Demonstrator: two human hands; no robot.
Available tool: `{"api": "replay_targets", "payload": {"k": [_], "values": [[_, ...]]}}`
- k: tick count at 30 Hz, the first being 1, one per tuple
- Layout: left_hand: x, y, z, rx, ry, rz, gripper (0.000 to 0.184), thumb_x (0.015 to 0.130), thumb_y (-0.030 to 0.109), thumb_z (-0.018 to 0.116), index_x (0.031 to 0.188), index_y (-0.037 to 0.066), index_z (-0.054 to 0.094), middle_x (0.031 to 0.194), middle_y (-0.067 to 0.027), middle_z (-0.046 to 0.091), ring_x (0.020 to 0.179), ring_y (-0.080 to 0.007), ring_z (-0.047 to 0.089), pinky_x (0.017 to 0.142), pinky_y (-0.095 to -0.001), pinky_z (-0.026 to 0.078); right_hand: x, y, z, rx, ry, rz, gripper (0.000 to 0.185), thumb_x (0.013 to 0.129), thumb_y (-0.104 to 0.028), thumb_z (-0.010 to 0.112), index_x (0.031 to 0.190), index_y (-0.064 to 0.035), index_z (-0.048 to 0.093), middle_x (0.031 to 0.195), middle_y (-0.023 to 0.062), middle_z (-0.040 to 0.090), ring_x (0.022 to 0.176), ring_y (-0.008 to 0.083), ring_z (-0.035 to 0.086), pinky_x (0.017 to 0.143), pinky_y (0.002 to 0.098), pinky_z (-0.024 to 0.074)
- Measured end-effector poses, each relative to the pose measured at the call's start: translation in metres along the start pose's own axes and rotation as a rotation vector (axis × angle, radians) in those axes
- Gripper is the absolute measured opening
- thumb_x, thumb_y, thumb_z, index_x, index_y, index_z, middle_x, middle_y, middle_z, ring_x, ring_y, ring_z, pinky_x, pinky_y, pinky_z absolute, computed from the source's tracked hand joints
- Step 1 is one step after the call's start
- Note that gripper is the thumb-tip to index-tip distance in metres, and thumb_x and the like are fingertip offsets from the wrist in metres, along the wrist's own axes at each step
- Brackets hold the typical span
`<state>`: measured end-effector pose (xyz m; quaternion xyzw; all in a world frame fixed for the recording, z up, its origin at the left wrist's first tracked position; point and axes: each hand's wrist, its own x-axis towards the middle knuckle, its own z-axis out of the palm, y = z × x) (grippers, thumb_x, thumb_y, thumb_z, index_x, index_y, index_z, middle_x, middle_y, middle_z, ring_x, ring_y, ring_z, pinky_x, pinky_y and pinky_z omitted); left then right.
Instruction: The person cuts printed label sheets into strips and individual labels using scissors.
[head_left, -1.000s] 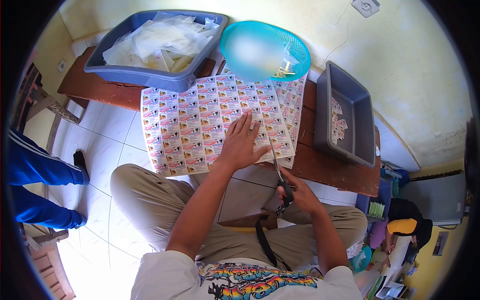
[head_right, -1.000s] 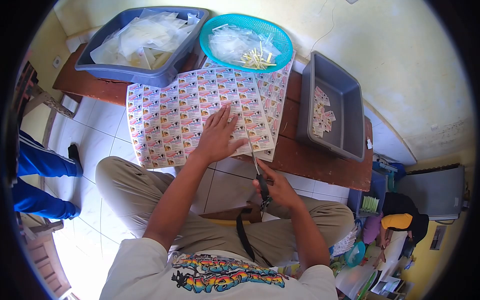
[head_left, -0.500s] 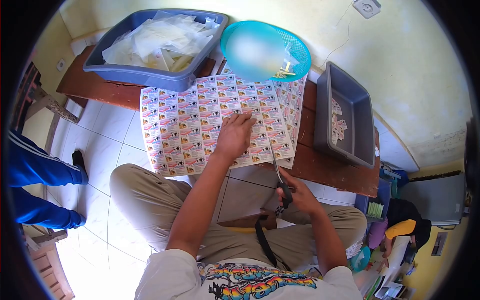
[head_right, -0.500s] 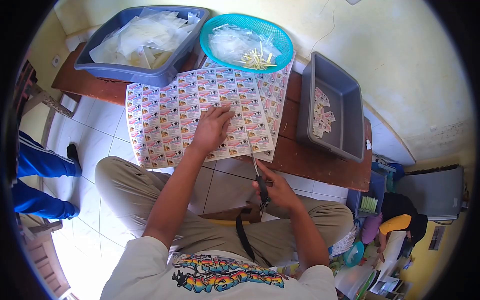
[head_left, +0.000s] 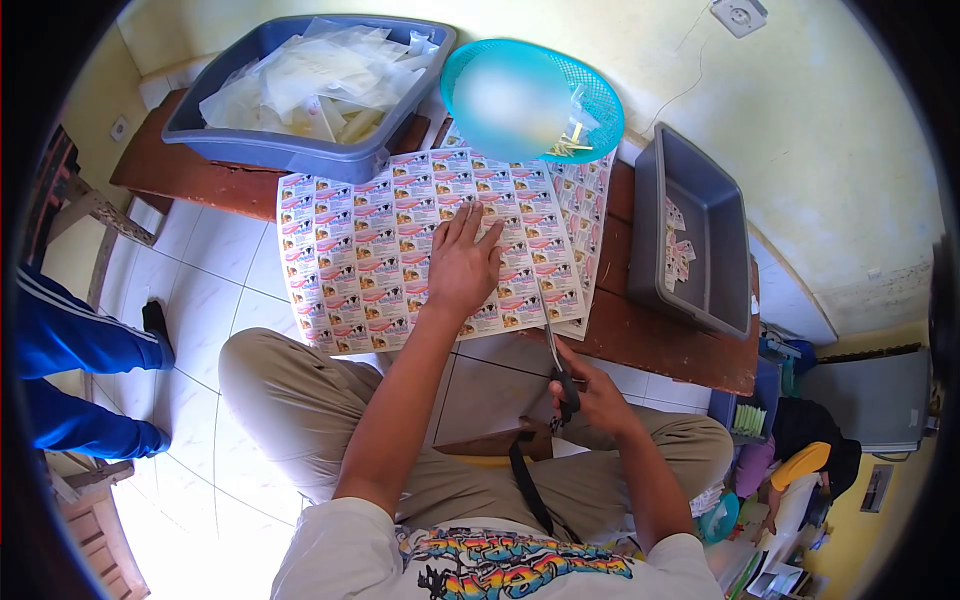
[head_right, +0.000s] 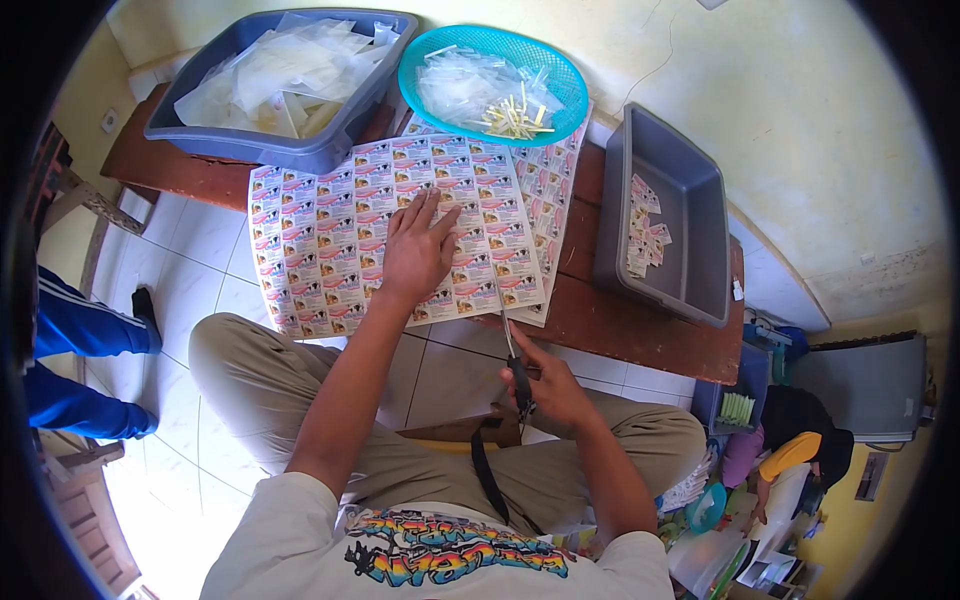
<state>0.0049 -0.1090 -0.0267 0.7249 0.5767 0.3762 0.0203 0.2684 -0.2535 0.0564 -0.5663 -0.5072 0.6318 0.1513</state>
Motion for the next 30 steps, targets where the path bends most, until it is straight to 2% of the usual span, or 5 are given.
{"api": "replay_targets", "payload": {"k": [19, 30], "values": [[0.0006, 0.0008, -0.0018, -0.018, -0.005, -0.006, 0.04, 0.098, 0.022, 0.071, 0.136, 0.012, 0.074, 0.154, -0.0208, 0.059, 0.146, -0.0363, 0.052, 0.117, -0.0501, 0.038, 0.0002, 0.0044, 0.0064, 0.062, 0.0, 0.009, 0.085, 0.104, -0.018, 0.075, 0.173, -0.0299, 0.027, 0.1, 0.0016, 0.061, 0.08, 0.0094, 0.064, 0.075, 0.0302, 0.0591], [0.0013, 0.0012, -0.0026, -0.016, -0.01, -0.007, 0.04, 0.098, 0.023, 0.07, 0.136, 0.013, 0.074, 0.154, -0.0211, 0.059, 0.146, -0.036, 0.053, 0.118, -0.0496, 0.038, 0.0015, 0.0077, 0.0067, 0.049, 0.007, -0.002, 0.085, 0.103, -0.021, 0.077, 0.172, -0.0309, 0.029, 0.1, 0.0007, 0.061, 0.083, 0.0094, 0.064, 0.075, 0.0305, 0.0598]]}}
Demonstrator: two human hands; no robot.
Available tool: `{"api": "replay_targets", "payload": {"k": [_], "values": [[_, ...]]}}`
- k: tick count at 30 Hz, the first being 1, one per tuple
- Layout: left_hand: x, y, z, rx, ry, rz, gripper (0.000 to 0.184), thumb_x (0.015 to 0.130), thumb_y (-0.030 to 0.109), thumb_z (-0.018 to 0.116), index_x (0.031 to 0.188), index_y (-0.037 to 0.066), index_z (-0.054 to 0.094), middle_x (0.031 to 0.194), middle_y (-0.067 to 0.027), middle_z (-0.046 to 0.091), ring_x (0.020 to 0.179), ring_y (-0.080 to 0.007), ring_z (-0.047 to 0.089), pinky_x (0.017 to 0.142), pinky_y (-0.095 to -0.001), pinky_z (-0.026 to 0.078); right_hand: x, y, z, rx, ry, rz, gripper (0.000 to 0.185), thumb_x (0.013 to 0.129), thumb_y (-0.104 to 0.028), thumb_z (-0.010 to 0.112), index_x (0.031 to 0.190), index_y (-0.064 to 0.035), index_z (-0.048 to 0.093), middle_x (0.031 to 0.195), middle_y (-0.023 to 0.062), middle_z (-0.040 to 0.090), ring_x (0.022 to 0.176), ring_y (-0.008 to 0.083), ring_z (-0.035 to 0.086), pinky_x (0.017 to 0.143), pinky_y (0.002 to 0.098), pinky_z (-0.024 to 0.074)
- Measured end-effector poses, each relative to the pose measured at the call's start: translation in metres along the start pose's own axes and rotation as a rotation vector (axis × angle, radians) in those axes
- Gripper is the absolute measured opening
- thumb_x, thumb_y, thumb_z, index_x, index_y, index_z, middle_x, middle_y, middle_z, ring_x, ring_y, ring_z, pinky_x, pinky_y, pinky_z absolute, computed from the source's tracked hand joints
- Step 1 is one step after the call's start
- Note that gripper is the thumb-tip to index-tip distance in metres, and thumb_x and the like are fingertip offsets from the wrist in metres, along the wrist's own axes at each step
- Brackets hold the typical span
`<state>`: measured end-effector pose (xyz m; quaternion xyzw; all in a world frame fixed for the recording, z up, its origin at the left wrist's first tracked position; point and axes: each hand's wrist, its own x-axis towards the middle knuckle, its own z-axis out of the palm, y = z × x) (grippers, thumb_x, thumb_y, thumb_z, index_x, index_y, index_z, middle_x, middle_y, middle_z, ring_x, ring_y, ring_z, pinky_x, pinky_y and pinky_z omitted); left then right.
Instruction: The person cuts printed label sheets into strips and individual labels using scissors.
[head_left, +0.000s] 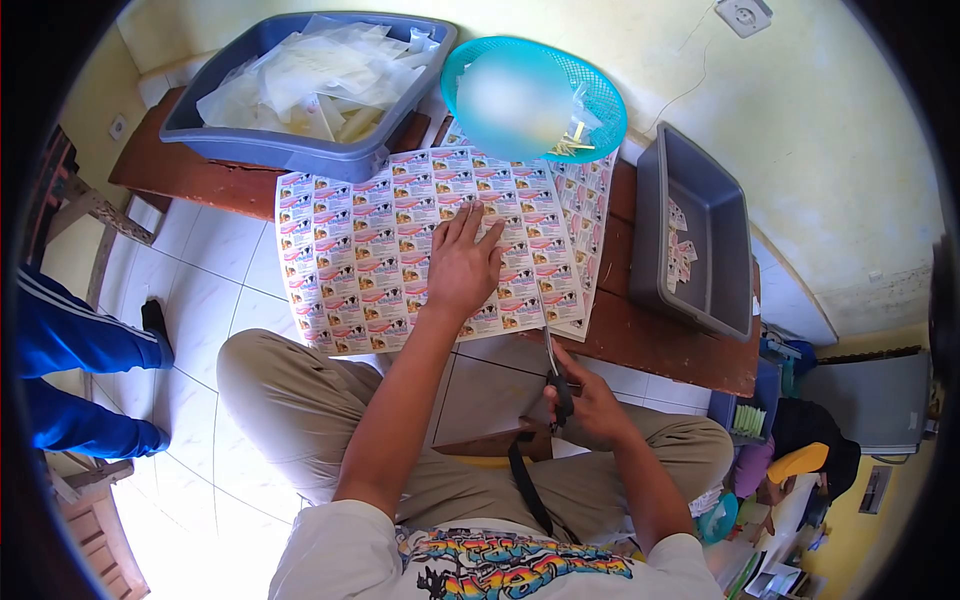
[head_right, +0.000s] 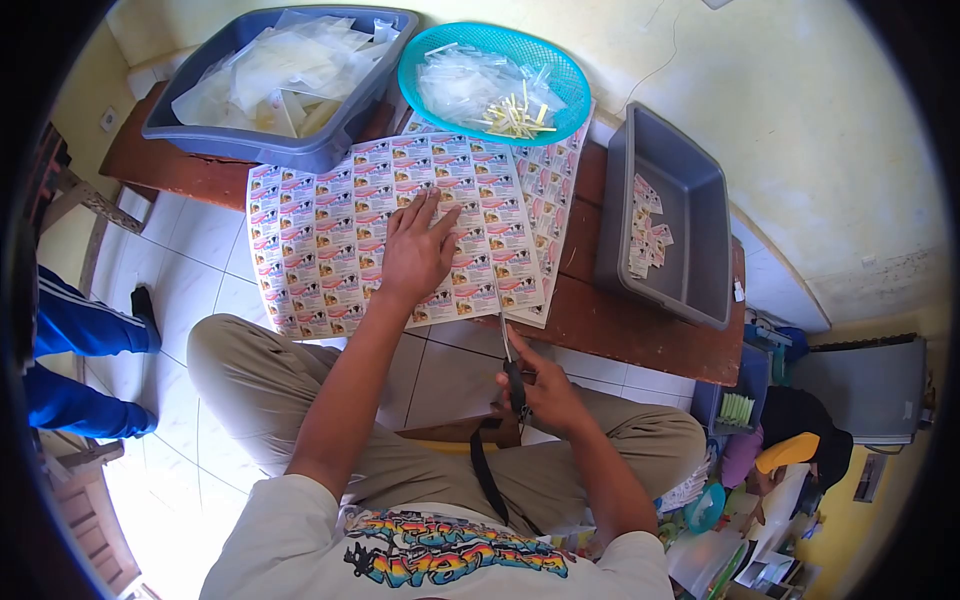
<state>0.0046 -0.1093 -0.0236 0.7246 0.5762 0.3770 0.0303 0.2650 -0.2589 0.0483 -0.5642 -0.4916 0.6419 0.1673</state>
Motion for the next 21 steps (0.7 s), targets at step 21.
{"api": "replay_targets", "payload": {"k": [21], "values": [[-0.001, 0.001, -0.001, -0.023, -0.016, -0.012, 0.04, 0.099, 0.023, 0.069, 0.137, 0.011, 0.073, 0.156, -0.0219, 0.057, 0.148, -0.0352, 0.05, 0.121, -0.0494, 0.036, 0.018, -0.02, 0.001, 0.103, 0.079, 0.028, 0.083, 0.1, -0.019, 0.08, 0.17, -0.0273, 0.036, 0.103, 0.0032, 0.062, 0.085, 0.0122, 0.068, 0.072, 0.0303, 0.0598]]}}
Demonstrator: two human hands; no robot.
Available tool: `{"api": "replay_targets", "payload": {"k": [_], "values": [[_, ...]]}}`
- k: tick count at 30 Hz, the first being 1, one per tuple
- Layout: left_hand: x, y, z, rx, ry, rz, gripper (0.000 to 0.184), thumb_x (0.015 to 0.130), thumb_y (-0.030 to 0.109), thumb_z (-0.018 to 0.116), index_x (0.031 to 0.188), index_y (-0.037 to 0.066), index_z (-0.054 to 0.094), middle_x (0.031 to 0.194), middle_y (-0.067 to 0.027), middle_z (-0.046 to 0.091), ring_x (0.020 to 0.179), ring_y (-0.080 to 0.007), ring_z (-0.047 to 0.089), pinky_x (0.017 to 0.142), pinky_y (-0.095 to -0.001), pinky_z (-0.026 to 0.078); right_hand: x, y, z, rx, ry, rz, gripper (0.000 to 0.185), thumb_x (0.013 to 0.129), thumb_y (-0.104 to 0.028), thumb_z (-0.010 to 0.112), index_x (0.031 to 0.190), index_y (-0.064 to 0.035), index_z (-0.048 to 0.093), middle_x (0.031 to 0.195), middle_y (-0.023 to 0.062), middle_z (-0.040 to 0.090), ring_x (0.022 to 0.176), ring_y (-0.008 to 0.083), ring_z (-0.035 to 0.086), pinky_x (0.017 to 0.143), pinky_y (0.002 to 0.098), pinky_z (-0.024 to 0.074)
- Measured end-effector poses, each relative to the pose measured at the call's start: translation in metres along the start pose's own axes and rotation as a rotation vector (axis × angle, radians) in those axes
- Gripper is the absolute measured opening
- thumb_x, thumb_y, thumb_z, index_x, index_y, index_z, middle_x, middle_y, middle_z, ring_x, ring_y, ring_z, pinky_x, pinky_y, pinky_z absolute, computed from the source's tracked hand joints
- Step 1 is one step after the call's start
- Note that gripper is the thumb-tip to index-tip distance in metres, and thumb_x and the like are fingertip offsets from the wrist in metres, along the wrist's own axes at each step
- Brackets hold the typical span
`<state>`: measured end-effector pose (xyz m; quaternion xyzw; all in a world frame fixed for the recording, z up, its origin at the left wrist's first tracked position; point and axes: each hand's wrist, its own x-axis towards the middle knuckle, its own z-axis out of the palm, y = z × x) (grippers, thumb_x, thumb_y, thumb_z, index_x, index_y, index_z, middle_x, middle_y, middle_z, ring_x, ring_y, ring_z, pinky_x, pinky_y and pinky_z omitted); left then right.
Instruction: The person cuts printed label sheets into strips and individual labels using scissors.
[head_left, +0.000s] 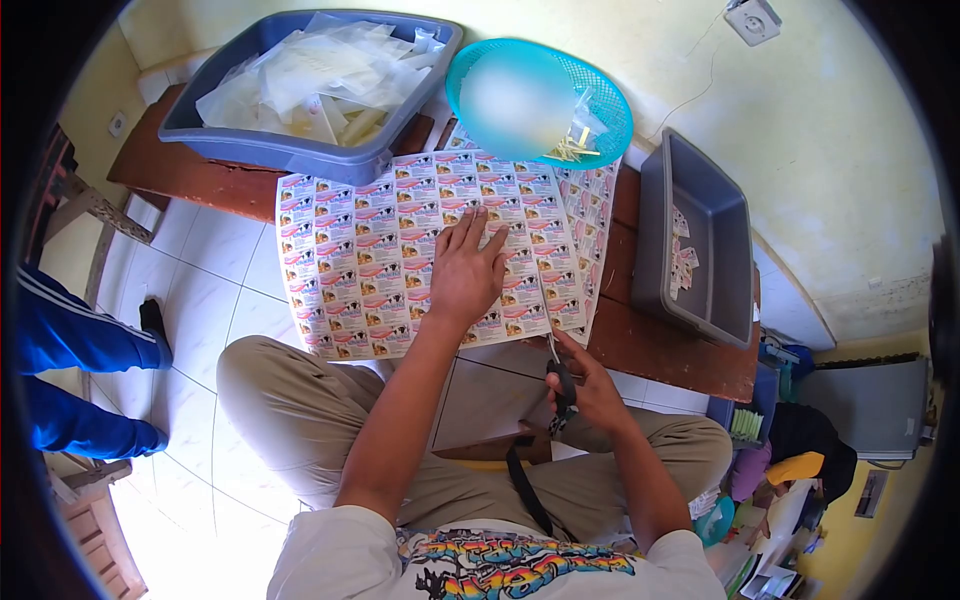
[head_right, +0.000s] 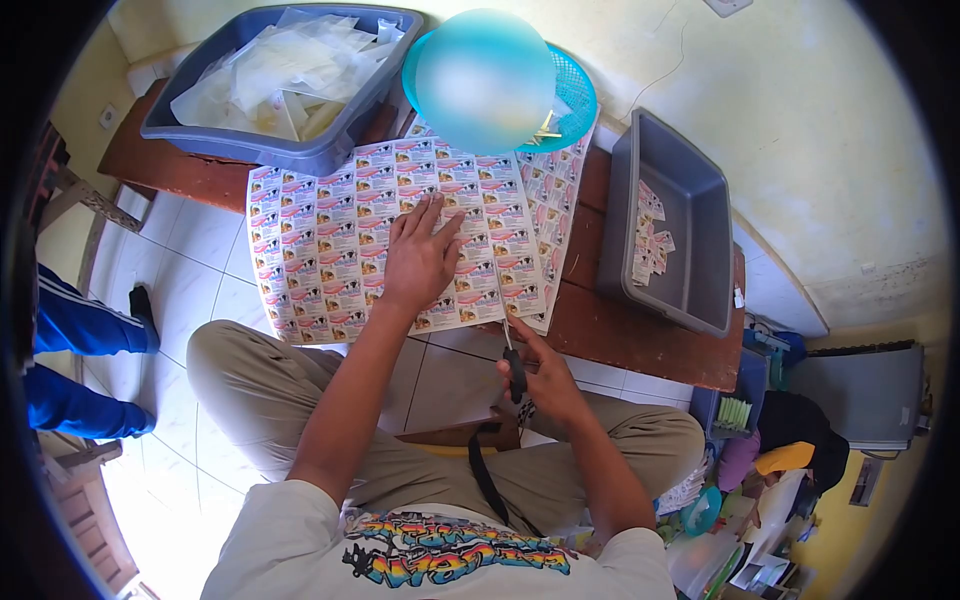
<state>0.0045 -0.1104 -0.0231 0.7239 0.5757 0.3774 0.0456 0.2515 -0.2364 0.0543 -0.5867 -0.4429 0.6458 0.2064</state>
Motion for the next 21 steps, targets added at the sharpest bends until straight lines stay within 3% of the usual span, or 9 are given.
{"api": "replay_targets", "payload": {"k": [21], "values": [[0.003, 0.003, -0.003, -0.017, 0.0, -0.023, 0.041, 0.097, 0.019, 0.071, 0.137, 0.012, 0.073, 0.155, -0.0207, 0.058, 0.147, -0.036, 0.052, 0.119, -0.0504, 0.037, 0.01, -0.013, -0.002, -0.002, -0.01, 0.007, 0.081, 0.101, -0.016, 0.078, 0.17, -0.0269, 0.036, 0.099, 0.0018, 0.06, 0.083, 0.0111, 0.066, 0.071, 0.0299, 0.0592]]}}
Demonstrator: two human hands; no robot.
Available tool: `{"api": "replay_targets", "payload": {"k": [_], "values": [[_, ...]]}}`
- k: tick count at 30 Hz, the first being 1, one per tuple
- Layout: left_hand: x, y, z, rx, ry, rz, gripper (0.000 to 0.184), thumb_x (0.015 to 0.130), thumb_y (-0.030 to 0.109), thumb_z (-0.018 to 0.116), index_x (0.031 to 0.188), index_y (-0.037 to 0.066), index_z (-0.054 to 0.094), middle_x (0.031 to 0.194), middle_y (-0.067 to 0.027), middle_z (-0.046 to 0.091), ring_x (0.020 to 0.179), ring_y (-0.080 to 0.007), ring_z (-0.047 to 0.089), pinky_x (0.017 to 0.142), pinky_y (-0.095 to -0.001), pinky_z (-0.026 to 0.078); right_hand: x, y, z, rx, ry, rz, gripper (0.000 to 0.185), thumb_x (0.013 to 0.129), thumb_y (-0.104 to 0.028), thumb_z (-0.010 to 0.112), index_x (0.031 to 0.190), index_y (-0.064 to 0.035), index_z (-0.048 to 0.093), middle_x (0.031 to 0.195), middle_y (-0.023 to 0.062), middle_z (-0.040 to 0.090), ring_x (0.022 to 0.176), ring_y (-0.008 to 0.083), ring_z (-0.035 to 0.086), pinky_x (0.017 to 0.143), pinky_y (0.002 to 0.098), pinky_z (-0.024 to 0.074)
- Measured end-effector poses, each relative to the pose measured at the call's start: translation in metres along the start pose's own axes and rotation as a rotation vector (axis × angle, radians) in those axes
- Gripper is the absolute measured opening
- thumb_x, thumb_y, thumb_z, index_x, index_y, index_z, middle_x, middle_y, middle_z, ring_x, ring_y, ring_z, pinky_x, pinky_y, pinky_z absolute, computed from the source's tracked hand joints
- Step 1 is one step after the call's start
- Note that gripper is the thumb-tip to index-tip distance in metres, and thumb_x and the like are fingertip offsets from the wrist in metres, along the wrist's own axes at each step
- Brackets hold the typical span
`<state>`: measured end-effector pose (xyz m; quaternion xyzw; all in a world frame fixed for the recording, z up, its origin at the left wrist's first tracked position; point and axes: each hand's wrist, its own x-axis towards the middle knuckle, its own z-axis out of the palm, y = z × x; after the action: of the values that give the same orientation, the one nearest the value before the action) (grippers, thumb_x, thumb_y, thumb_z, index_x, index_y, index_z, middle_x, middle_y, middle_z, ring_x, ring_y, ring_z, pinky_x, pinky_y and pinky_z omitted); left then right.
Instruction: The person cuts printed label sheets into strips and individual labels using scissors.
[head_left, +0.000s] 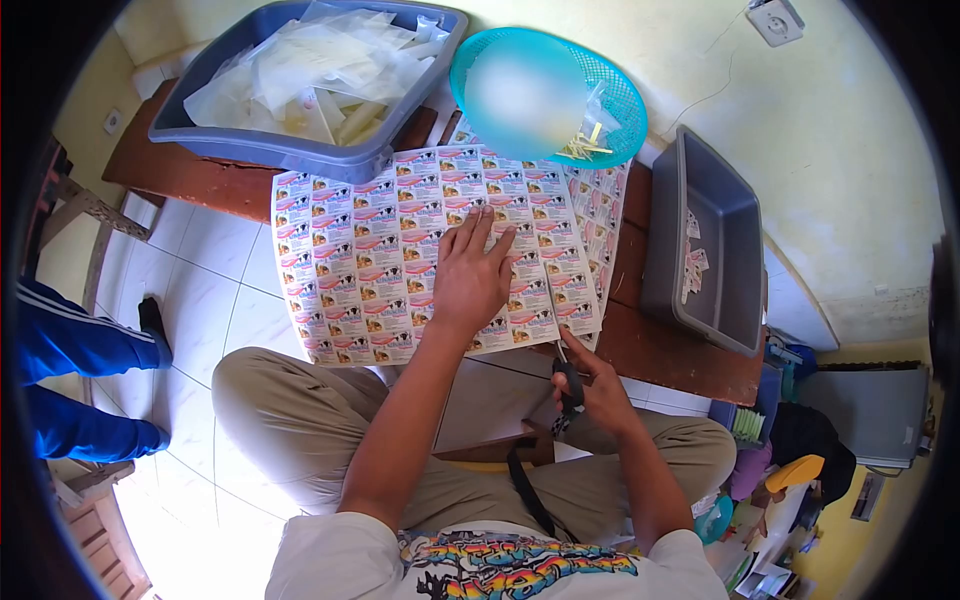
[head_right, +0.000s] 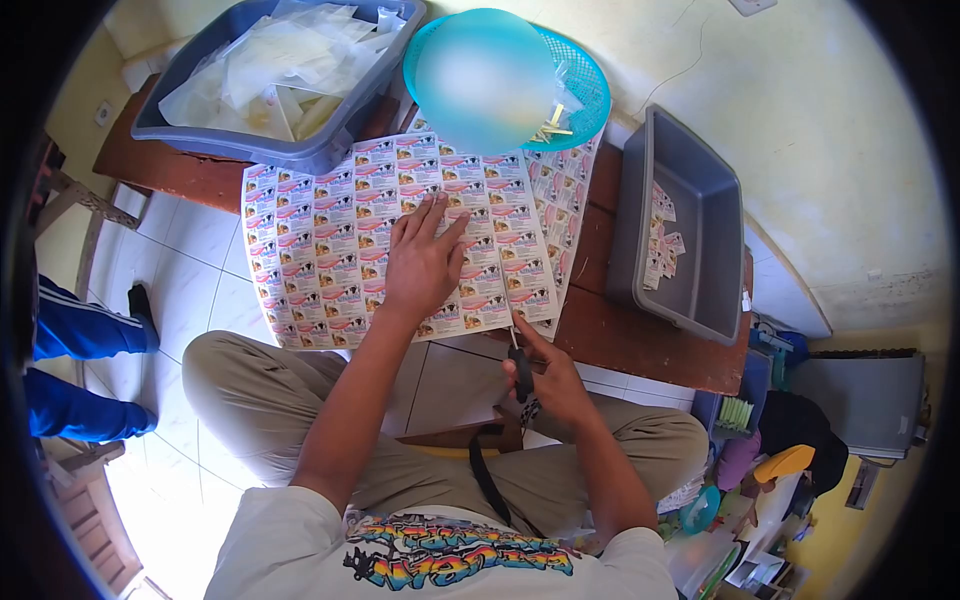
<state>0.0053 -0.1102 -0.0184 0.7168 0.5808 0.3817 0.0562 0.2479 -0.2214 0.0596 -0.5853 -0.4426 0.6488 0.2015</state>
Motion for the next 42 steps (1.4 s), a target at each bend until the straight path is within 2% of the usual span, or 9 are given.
{"api": "replay_targets", "payload": {"k": [16, 42], "values": [[0.0, 0.0, -0.001, 0.011, 0.005, 0.003, 0.041, 0.097, 0.019, 0.071, 0.138, 0.012, 0.073, 0.154, -0.0203, 0.059, 0.148, -0.0358, 0.051, 0.119, -0.0503, 0.037, 0.003, 0.006, -0.002, -0.018, -0.011, -0.002, 0.083, 0.101, -0.015, 0.078, 0.17, -0.0315, 0.034, 0.095, -0.0016, 0.06, 0.081, 0.0083, 0.063, 0.071, 0.0286, 0.0582], [-0.006, 0.002, -0.001, -0.006, -0.016, 0.013, 0.042, 0.097, 0.019, 0.072, 0.138, 0.013, 0.073, 0.156, -0.0195, 0.058, 0.149, -0.0353, 0.05, 0.118, -0.0497, 0.038, -0.004, 0.019, 0.001, -0.012, 0.002, -0.007, 0.084, 0.1, -0.016, 0.08, 0.169, -0.0311, 0.037, 0.094, -0.0021, 0.061, 0.078, 0.0076, 0.061, 0.071, 0.0279, 0.0577]]}}
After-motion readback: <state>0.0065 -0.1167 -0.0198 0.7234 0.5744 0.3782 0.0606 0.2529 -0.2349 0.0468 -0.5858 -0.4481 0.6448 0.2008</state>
